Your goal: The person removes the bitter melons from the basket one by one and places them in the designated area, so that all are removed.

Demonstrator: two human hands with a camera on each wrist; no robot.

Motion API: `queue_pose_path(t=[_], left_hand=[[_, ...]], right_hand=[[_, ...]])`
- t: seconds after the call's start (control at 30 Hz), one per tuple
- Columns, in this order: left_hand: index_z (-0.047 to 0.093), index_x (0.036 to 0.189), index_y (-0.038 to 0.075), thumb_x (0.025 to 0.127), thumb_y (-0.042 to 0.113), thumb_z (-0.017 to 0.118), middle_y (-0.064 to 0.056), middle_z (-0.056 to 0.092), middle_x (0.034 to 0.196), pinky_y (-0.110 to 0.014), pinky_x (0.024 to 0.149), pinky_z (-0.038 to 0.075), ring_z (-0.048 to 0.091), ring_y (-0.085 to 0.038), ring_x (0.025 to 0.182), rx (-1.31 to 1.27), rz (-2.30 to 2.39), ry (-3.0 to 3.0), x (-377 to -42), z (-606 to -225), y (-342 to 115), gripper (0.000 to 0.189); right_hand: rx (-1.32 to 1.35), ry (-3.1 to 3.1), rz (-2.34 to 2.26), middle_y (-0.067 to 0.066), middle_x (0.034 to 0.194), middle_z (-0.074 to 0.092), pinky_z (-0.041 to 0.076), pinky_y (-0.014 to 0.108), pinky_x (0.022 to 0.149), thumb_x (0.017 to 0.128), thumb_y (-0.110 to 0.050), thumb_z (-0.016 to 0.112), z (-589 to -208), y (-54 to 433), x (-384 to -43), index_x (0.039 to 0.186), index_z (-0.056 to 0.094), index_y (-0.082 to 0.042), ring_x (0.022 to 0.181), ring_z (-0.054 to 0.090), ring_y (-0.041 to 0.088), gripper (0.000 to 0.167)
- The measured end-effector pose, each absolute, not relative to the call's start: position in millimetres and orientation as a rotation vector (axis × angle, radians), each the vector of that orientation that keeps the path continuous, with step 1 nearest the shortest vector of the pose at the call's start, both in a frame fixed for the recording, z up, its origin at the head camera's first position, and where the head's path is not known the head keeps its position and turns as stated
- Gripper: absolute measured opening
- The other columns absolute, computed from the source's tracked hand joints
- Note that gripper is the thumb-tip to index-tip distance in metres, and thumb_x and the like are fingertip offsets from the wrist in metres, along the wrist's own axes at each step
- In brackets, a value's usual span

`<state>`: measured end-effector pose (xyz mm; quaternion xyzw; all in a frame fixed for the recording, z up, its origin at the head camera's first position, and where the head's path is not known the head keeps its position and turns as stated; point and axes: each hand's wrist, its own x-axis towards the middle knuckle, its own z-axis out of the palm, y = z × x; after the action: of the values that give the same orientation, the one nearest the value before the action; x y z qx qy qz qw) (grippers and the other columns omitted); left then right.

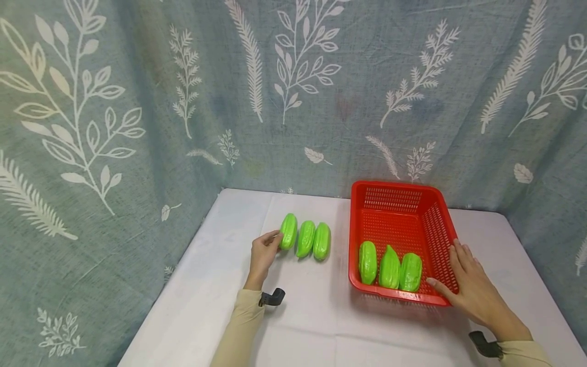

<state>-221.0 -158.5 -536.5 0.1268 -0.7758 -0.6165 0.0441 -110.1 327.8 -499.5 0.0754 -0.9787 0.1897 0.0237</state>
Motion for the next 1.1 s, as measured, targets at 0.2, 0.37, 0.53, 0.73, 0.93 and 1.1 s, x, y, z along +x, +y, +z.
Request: queue_pose_path(t=[0.2,0.37,0.53,0.73,0.93,1.1], left_hand=[[0.068,0.132,0.002,0.101,0.028,0.066,-0.022,0.071,0.128,-0.04,0.093,0.062,0.072,-0.032,0.113,0.399,-1.87,-2.387,-220.8,-537.9,-159.1,0.04],[0.067,0.132,0.002,0.102,0.029,0.066,-0.022,0.07,0.13,-0.038,0.093,0.062,0.071,-0.032,0.115,0.42,-1.861,-2.404,-220.3,-540.4,-160.4,0.041],[0.068,0.132,0.0,0.102,0.03,0.065,-0.022,0.07,0.13,-0.037,0.092,0.062,0.071,-0.031,0.114,0.428,-1.852,-2.42,-219.1,-543.9,-160.1,0.042],[0.069,0.131,0.0,0.103,0.03,0.065,-0.022,0.07,0.13,-0.039,0.093,0.062,0.071,-0.031,0.114,0.422,-1.827,-2.432,-218.5,-546.7,-160.2,0.041],[0.069,0.131,0.001,0.103,0.03,0.065,-0.02,0.071,0.13,-0.038,0.092,0.062,0.071,-0.03,0.114,0.436,-1.813,-2.442,-219.8,-548.6,-161.2,0.041],[0.069,0.131,0.001,0.103,0.03,0.064,-0.021,0.071,0.129,-0.036,0.091,0.062,0.071,-0.031,0.115,0.442,-1.802,-2.455,-219.4,-548.9,-161.2,0.041]], right_hand=[[0.231,-3.025,0.585,0.03,0.171,0.0,0.006,0.072,0.125,0.096,-0.061,0.058,-499.8,327.8,-111.0,0.163,0.002,0.004,0.158,0.001,0.052,0.109],[0.235,-3.022,0.594,0.029,0.172,0.001,0.006,0.071,0.126,0.097,-0.06,0.059,-499.7,326.6,-110.5,0.163,0.003,0.005,0.159,0.001,0.051,0.108],[0.23,-3.035,0.592,0.03,0.171,0.001,0.009,0.073,0.124,0.096,-0.06,0.058,-498.7,326.6,-110.4,0.163,0.003,0.005,0.158,0.0,0.051,0.109],[0.232,-3.033,0.6,0.029,0.172,0.0,0.007,0.073,0.125,0.096,-0.062,0.058,-498.4,326.5,-109.7,0.163,0.002,0.004,0.159,-0.001,0.051,0.109],[0.24,-3.018,0.603,0.029,0.172,0.0,0.002,0.069,0.127,0.096,-0.06,0.058,-499.9,326.9,-108.9,0.163,0.003,0.005,0.159,0.0,0.051,0.108],[0.246,-3.013,0.604,0.03,0.172,0.001,0.007,0.072,0.125,0.097,-0.059,0.059,-500.1,327.2,-108.7,0.163,0.005,0.006,0.159,0.001,0.051,0.107]])
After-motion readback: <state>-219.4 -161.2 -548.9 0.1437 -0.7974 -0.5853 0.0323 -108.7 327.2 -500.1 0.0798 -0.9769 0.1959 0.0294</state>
